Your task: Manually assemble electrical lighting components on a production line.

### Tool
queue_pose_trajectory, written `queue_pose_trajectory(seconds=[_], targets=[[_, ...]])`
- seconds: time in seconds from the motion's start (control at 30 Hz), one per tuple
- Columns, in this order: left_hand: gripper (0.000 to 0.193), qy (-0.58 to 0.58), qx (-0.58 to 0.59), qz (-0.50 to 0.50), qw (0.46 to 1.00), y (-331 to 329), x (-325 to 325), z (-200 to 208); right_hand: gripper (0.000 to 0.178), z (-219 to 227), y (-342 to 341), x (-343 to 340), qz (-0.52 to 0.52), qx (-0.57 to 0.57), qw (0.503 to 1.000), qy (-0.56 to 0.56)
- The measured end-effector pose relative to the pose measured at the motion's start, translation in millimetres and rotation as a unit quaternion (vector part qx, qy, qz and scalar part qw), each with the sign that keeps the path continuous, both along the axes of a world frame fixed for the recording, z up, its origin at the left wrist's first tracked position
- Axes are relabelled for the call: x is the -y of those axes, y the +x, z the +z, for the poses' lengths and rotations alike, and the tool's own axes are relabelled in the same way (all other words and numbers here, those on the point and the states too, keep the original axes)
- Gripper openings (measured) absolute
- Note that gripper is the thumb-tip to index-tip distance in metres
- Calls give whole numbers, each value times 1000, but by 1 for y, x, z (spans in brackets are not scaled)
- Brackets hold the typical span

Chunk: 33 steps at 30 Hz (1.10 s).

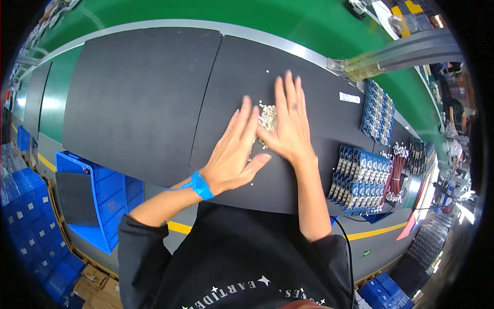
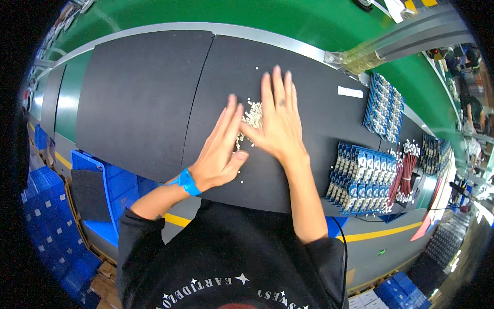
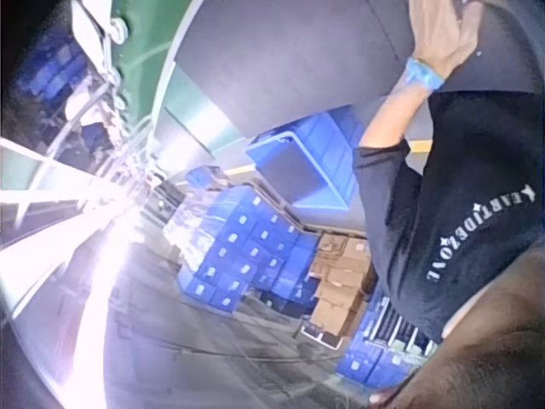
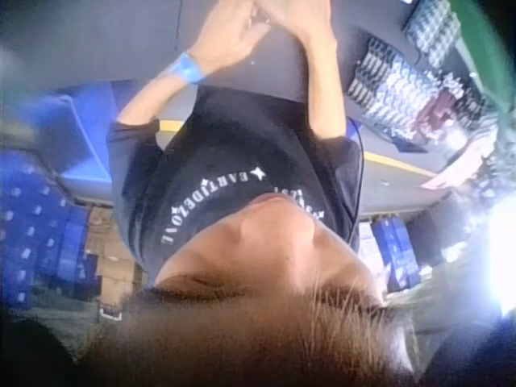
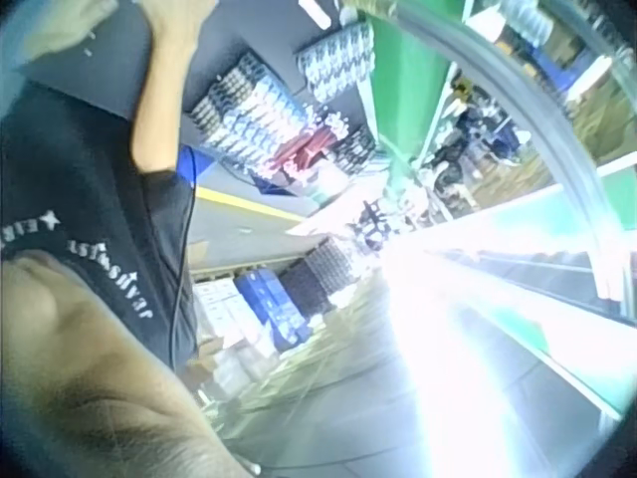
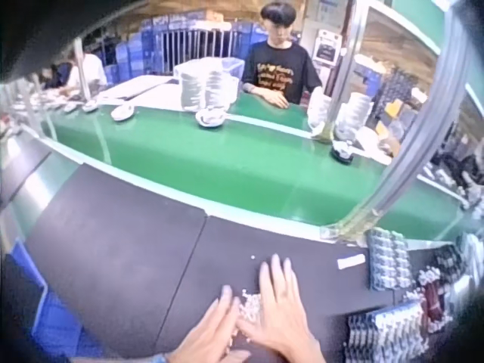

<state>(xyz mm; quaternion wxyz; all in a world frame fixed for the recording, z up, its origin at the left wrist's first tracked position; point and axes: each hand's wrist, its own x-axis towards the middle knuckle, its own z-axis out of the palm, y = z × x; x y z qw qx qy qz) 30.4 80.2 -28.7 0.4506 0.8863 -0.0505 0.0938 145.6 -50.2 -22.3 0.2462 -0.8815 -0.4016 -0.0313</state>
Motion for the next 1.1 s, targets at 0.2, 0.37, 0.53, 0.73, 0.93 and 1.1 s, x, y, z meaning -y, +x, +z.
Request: queue_pose_trajectory(seconds=[0.2, 0.37, 0.53, 0.73, 0.93, 1.1], targets=[[62, -293, 86, 86, 948, -8, 12, -12, 64, 0, 17, -14, 169, -60, 983, 36], [50, -334, 73, 139, 929, -23, 8, -5, 74, 11, -32, 30, 205, -106, 971, 62], [66, -84, 70, 156, 982, -79, -11, 4, 121, 10, -63, 63, 35, -67, 997, -22], [78, 69, -20, 138, 988, -67, -7, 1, 122, 5, -45, 6, 84, -45, 994, -46], [76, 33, -6, 121, 992, -45, 4, 2, 83, 5, -11, -22, 232, -56, 971, -13], [60, -173, 35, 128, 976, -66, -3, 4, 89, 8, -41, 11, 226, -107, 968, 23]])
